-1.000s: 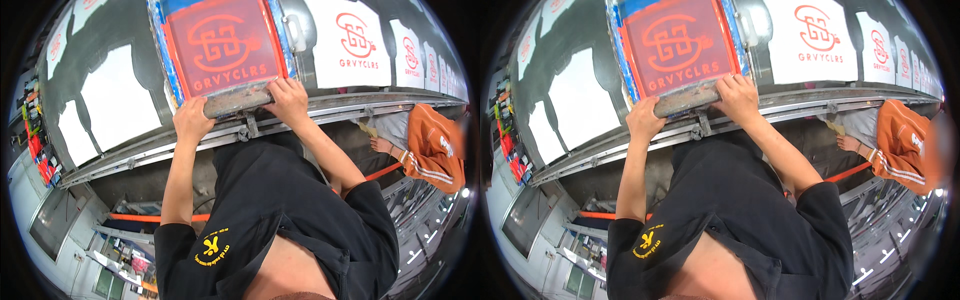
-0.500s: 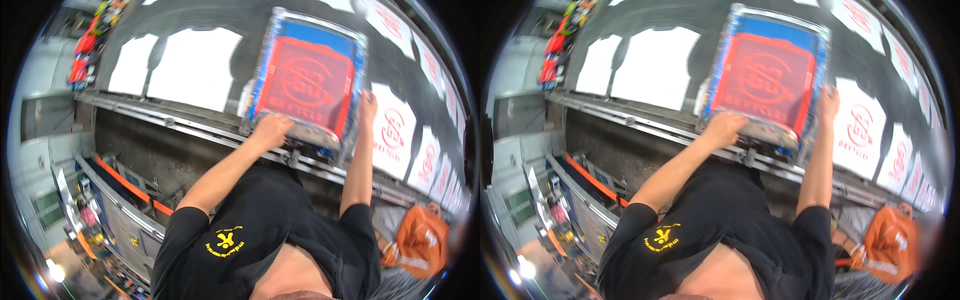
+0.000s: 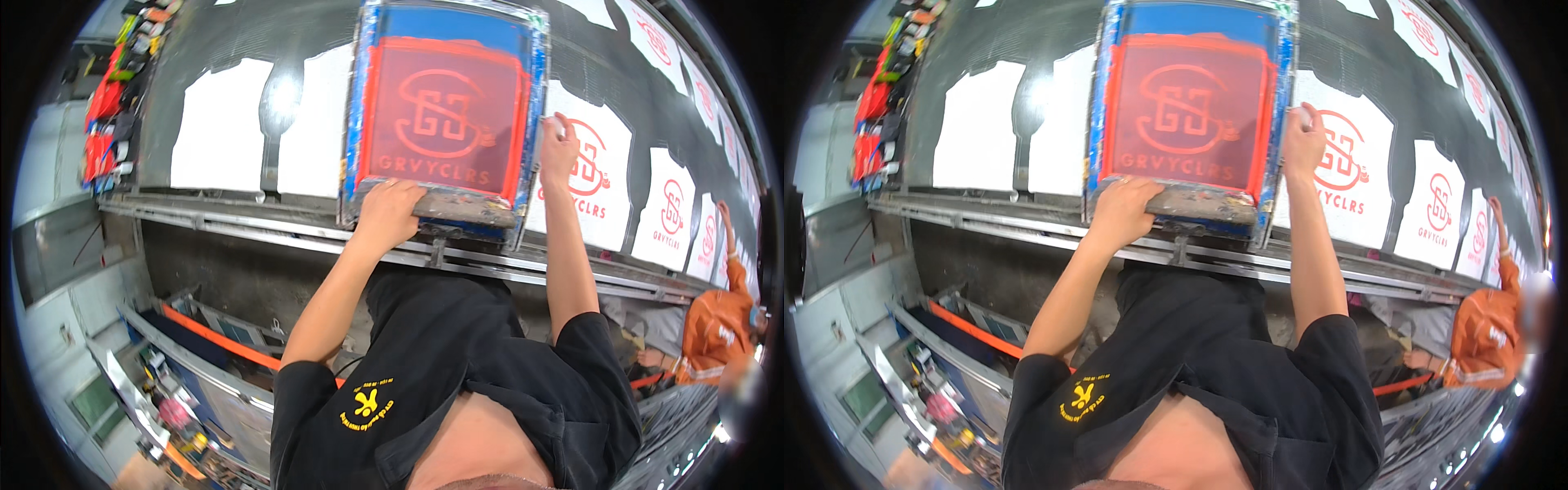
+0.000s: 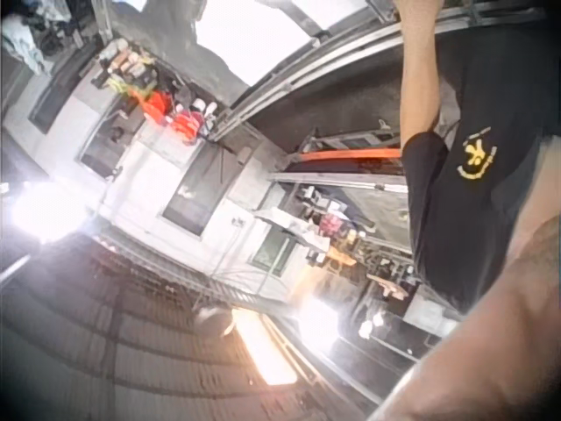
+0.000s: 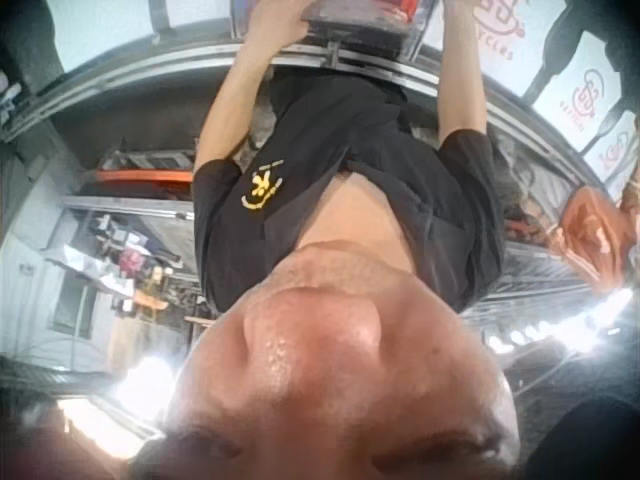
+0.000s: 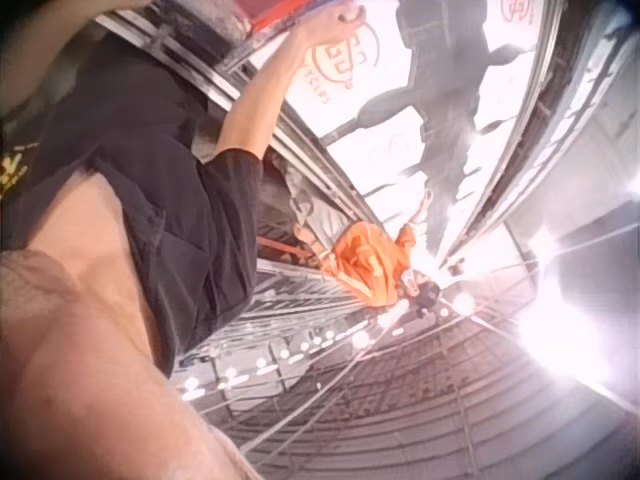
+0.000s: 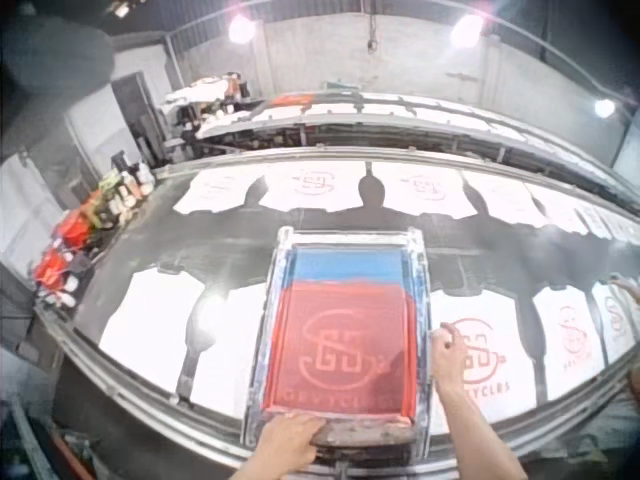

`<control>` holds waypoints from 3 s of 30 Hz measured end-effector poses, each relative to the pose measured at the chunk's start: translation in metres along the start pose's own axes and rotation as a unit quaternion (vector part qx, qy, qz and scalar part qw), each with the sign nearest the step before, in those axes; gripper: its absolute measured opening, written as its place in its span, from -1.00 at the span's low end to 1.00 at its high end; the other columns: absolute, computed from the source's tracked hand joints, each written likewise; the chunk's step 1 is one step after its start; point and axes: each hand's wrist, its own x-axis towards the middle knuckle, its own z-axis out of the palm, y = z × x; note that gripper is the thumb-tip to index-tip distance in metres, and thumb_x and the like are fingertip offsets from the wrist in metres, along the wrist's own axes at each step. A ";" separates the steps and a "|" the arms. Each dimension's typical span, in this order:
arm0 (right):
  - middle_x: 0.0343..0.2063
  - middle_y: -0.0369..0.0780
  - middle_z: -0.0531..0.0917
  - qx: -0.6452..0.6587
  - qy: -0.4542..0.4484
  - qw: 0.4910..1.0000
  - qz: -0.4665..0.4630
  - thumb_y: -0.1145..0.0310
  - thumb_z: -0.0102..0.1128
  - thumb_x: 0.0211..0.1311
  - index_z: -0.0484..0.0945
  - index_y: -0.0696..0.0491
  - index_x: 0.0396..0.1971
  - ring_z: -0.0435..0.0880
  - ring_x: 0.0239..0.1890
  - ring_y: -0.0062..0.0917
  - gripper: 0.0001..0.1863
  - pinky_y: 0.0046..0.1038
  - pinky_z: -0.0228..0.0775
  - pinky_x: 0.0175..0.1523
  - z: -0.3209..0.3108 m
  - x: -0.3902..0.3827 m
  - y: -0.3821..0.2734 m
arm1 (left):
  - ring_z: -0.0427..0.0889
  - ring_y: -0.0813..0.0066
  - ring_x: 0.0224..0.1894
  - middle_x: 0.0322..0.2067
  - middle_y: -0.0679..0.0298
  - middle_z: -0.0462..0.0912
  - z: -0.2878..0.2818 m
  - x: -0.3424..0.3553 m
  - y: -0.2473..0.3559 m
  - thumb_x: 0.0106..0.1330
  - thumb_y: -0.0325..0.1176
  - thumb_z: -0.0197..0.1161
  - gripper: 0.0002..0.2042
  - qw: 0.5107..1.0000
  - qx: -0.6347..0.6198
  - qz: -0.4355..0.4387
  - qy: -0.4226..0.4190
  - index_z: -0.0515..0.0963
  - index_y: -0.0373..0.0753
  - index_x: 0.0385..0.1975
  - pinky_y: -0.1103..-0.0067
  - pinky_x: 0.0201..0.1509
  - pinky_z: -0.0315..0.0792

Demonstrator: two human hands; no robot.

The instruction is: The person uses a squeegee to apply red ink onto a screen printing frame, repeatedly pulling the ink across the mesh to print a logo onto white t-shirts. After printing, the person scrapes the excess ink back into a container and then uses a high-pressure water hose to clean the ink off the screen frame.

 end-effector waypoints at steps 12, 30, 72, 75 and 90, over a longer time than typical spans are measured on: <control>-0.22 -0.12 0.77 -0.069 0.034 0.997 -0.003 0.10 0.26 0.34 0.60 -0.02 0.12 0.75 -0.19 -0.36 -0.57 -0.32 0.52 -0.01 0.109 -0.043 -0.008 | 0.61 0.10 0.08 -0.01 0.17 0.68 -0.049 -0.034 -0.096 -0.08 -0.58 0.29 -0.51 0.997 0.060 0.049 -0.013 0.64 -0.29 -0.02 0.27 0.14 0.51; -0.35 -0.19 0.76 -0.130 -0.019 0.990 0.043 0.02 0.21 0.30 0.48 -0.14 0.27 0.77 -0.23 -0.24 -0.44 -0.20 0.54 -0.05 0.107 -0.060 -0.040 | 0.70 -0.18 -0.31 -0.42 -0.13 0.69 -0.095 0.041 -0.118 0.27 -0.18 0.30 -0.69 0.951 0.139 -0.242 0.131 0.60 -0.38 -0.43 0.07 -0.14 0.53; -0.34 -0.14 0.77 -0.209 0.037 0.977 0.000 0.04 0.28 0.29 0.53 -0.13 0.23 0.78 -0.26 -0.26 -0.47 -0.26 0.56 -0.05 0.111 -0.059 -0.029 | 0.69 0.06 -0.19 -0.27 0.19 0.74 -0.130 0.229 -0.167 0.29 -0.18 0.30 -0.79 0.989 0.115 0.078 -0.057 0.69 -0.02 -0.13 0.25 -0.15 0.51; -0.32 -0.13 0.77 -0.213 0.045 0.976 0.006 0.04 0.29 0.29 0.54 -0.11 0.21 0.77 -0.27 -0.30 -0.48 -0.28 0.56 -0.06 0.113 -0.062 -0.035 | 0.73 0.12 -0.17 -0.29 0.21 0.77 -0.139 0.252 -0.177 0.28 -0.13 0.28 -0.75 0.986 0.119 0.069 -0.097 0.71 0.04 -0.10 0.23 -0.10 0.56; -0.41 -0.10 0.71 -0.417 -0.135 0.803 -0.404 0.03 0.54 -0.07 0.64 0.04 -0.52 0.72 -0.26 -0.11 -0.61 -0.10 0.54 -0.13 0.178 0.047 -0.112 | 0.76 0.10 -0.37 -0.50 0.14 0.74 -0.145 0.245 -0.210 0.18 0.31 0.32 -0.45 0.974 0.207 0.020 -0.094 0.77 -0.15 -0.38 0.27 -0.23 0.61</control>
